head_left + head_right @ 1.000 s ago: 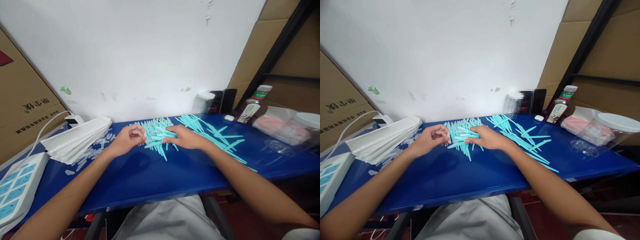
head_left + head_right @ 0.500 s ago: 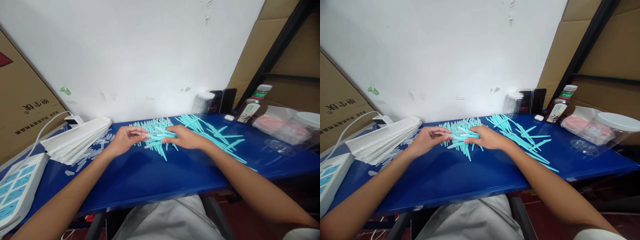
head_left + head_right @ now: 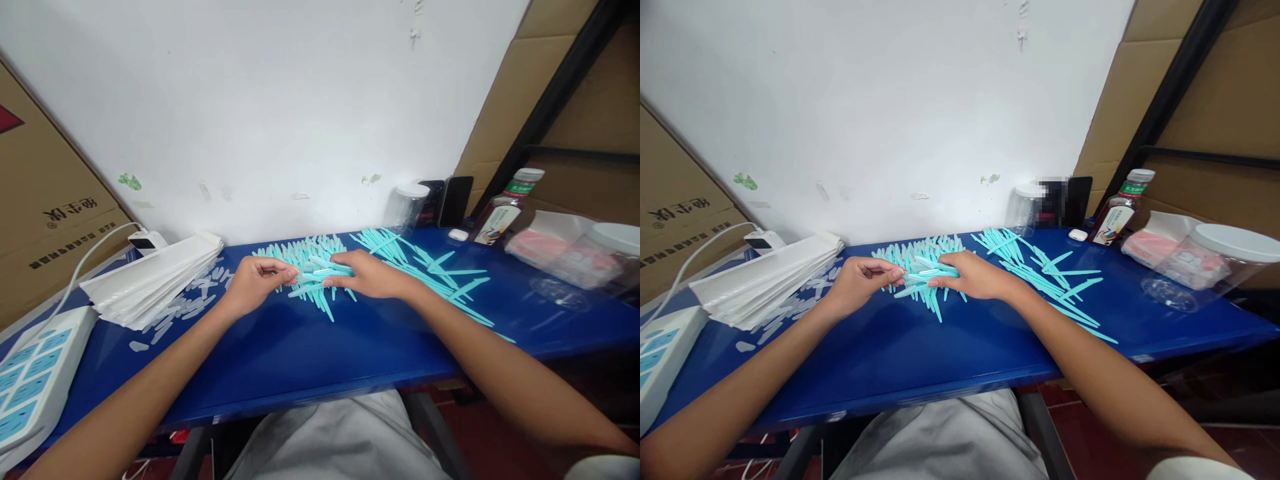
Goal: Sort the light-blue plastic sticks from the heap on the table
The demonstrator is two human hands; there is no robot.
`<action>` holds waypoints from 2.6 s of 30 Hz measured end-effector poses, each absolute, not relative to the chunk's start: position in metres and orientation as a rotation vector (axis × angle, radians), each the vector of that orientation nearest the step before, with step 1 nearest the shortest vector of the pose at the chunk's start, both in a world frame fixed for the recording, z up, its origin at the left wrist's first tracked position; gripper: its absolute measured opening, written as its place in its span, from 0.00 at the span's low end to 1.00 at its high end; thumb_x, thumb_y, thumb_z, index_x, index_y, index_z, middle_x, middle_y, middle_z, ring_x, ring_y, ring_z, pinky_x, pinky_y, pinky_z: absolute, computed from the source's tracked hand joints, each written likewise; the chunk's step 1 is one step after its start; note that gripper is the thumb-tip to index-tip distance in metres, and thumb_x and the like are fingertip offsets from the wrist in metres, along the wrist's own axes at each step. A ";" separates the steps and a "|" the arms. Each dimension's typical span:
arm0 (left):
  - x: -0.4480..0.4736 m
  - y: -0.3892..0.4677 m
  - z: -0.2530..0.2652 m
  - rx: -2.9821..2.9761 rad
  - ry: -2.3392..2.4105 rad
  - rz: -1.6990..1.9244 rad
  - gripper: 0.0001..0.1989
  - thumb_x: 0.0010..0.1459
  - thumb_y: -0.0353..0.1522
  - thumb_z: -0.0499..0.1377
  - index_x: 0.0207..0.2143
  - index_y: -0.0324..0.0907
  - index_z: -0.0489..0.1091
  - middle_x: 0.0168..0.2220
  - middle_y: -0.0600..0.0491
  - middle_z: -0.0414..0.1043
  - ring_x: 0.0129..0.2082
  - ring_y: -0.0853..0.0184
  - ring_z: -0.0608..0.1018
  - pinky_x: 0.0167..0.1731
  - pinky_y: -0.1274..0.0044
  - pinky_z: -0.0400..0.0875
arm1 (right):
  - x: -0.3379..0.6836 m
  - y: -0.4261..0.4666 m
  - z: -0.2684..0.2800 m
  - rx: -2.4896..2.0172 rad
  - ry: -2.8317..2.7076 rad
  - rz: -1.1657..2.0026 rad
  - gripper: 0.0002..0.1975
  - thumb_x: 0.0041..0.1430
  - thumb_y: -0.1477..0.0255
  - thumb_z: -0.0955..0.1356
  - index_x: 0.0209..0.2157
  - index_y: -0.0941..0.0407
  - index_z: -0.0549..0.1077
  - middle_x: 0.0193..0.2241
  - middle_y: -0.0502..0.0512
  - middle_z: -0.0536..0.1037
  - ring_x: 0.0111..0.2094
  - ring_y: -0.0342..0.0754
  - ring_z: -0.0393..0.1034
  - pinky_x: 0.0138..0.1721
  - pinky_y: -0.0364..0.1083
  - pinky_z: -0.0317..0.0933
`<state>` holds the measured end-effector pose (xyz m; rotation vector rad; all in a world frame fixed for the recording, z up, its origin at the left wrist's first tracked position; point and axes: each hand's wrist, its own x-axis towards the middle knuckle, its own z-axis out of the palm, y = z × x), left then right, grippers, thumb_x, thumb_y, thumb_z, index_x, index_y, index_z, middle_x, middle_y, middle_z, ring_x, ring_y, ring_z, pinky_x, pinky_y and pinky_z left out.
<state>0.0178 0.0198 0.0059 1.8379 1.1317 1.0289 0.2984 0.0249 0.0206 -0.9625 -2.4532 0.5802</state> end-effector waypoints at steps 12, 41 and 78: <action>0.024 0.014 0.009 1.701 1.208 1.208 0.18 0.52 0.46 0.72 0.33 0.39 0.83 0.26 0.50 0.81 0.24 0.68 0.75 0.26 0.77 0.69 | 0.300 0.027 0.020 -0.964 -2.441 0.529 0.25 0.67 0.49 0.65 0.28 0.54 0.57 0.26 0.45 0.59 0.28 0.43 0.52 0.31 0.44 0.43; 0.032 0.011 0.003 1.660 1.189 1.230 0.18 0.53 0.46 0.72 0.31 0.39 0.83 0.25 0.49 0.79 0.24 0.68 0.74 0.26 0.77 0.67 | 0.298 0.024 0.019 -0.961 -2.436 0.492 0.23 0.68 0.52 0.66 0.29 0.54 0.60 0.26 0.46 0.62 0.28 0.44 0.56 0.31 0.44 0.45; -0.110 0.077 0.022 2.342 1.927 0.112 0.45 0.45 0.63 0.63 0.56 0.42 0.74 0.49 0.39 0.78 0.45 0.49 0.79 0.38 0.71 0.67 | 0.304 0.029 0.018 -1.118 -2.448 0.355 0.20 0.68 0.53 0.67 0.33 0.54 0.63 0.24 0.47 0.65 0.25 0.44 0.55 0.29 0.44 0.43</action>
